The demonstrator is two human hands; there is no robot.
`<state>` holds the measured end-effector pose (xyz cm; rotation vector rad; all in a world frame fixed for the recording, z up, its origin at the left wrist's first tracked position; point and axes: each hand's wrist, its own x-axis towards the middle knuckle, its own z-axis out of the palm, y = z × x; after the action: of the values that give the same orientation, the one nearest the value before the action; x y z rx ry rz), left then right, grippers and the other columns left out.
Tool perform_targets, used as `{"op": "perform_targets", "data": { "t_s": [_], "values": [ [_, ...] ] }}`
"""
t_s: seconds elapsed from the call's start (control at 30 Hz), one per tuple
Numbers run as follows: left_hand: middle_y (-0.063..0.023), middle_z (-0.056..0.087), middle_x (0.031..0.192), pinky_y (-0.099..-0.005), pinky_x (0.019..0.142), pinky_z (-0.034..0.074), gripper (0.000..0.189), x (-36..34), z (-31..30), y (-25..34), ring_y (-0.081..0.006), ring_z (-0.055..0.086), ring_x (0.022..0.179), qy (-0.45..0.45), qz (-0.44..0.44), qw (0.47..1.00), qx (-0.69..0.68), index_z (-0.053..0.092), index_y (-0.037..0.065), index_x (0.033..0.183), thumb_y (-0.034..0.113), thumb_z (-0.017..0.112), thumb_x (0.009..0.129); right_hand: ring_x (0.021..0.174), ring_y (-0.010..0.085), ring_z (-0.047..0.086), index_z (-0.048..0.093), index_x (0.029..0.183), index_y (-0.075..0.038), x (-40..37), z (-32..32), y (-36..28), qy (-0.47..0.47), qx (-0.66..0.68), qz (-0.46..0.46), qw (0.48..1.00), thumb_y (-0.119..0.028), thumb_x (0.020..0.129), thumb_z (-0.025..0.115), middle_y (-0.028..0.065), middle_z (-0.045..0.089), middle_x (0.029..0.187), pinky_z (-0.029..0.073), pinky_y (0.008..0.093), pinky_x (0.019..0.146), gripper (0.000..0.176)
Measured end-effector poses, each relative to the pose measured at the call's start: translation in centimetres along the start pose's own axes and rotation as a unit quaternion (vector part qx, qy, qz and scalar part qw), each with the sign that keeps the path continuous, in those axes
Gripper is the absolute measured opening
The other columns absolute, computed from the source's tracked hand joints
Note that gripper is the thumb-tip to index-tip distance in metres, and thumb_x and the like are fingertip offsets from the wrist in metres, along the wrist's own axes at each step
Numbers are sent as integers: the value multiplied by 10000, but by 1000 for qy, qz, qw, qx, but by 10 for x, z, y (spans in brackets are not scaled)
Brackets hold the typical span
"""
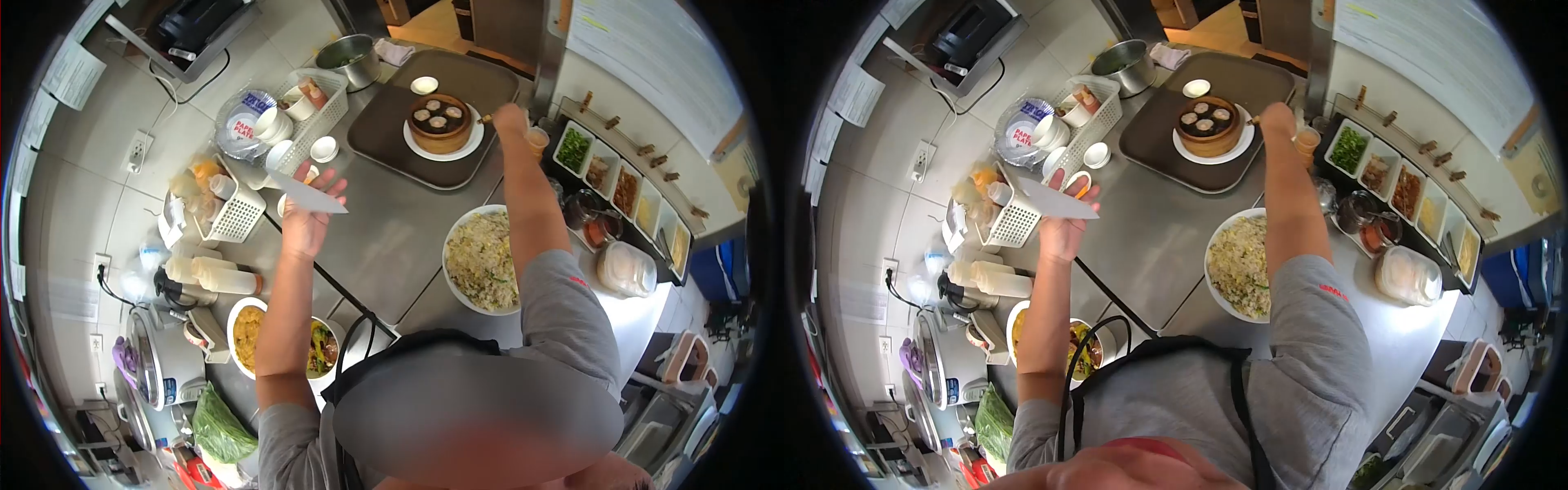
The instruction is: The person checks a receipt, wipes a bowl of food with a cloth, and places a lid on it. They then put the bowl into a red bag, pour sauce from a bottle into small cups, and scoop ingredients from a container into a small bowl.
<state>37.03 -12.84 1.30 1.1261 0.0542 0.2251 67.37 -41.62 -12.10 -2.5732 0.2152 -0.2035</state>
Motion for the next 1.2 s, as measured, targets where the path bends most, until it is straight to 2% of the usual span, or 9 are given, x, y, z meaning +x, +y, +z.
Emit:
{"op": "perform_targets", "data": {
  "t_s": [0.1,0.3,0.5,0.67,0.77,0.83,0.93,1.03,1.2],
  "values": [
    [-131,478,1077,-356,715,472,431,-2,-14,-7,-291,506,948,17,-10,1000,-3,283,126,1192,90,447,795,892,295,542,612,858,-40,-3,-9,-10,-60,5,52,997,-134,735,470,161,564,953,448,360,722,210],
    [-96,506,1032,-345,684,481,298,-8,-33,-15,-235,556,843,68,-17,997,-17,356,105,1098,68,413,807,883,303,543,614,843,-32,7,-3,-1,2,35,80,996,-129,734,466,154,569,941,451,364,719,208],
    [-80,507,1034,-334,681,474,329,-15,-30,-19,-219,544,862,81,-21,996,-10,349,125,1127,68,399,808,852,282,558,601,867,-13,27,31,30,-127,-150,-59,979,-161,752,438,163,578,908,451,372,704,249],
    [-81,500,1042,-344,700,461,346,-26,-25,-20,-231,533,889,96,-18,995,-15,330,133,1137,60,399,806,695,257,565,588,741,-38,11,-8,-7,-105,-374,-320,864,-103,687,520,139,582,734,444,339,607,108],
    [-82,503,1044,-337,693,464,329,-33,-21,-21,-226,542,873,100,-22,995,-17,339,131,1128,49,374,811,722,187,575,567,850,19,-17,-37,-54,-44,17,-281,959,-192,787,433,116,584,849,461,313,624,258],
    [-86,507,1040,-334,691,466,315,-36,-20,-28,-221,546,863,105,-29,994,-16,347,125,1118,44,360,813,712,144,565,547,903,-8,-92,-75,-98,-234,351,-191,886,-257,771,482,86,577,824,450,265,602,289],
    [-93,517,1014,-320,681,469,281,-45,-9,-41,-201,552,836,114,-44,992,-16,370,101,1082,34,341,811,755,115,531,442,1062,-72,-175,-89,-125,-453,378,-197,783,-284,768,520,53,542,895,422,229,643,371],
    [-83,527,981,-296,657,470,273,-52,-2,-50,-176,551,805,101,-71,992,-5,380,91,1067,32,337,804,753,111,521,327,1144,-35,-236,-65,-132,-432,354,-235,795,-225,740,556,66,537,845,412,232,632,502],
    [-86,534,994,-306,686,439,259,-62,-10,-49,-181,539,842,81,-158,984,21,412,93,1064,69,358,811,641,174,554,365,1086,8,-272,-11,-123,-317,401,-230,828,-64,695,509,120,571,724,427,279,573,422]
  ]
}}
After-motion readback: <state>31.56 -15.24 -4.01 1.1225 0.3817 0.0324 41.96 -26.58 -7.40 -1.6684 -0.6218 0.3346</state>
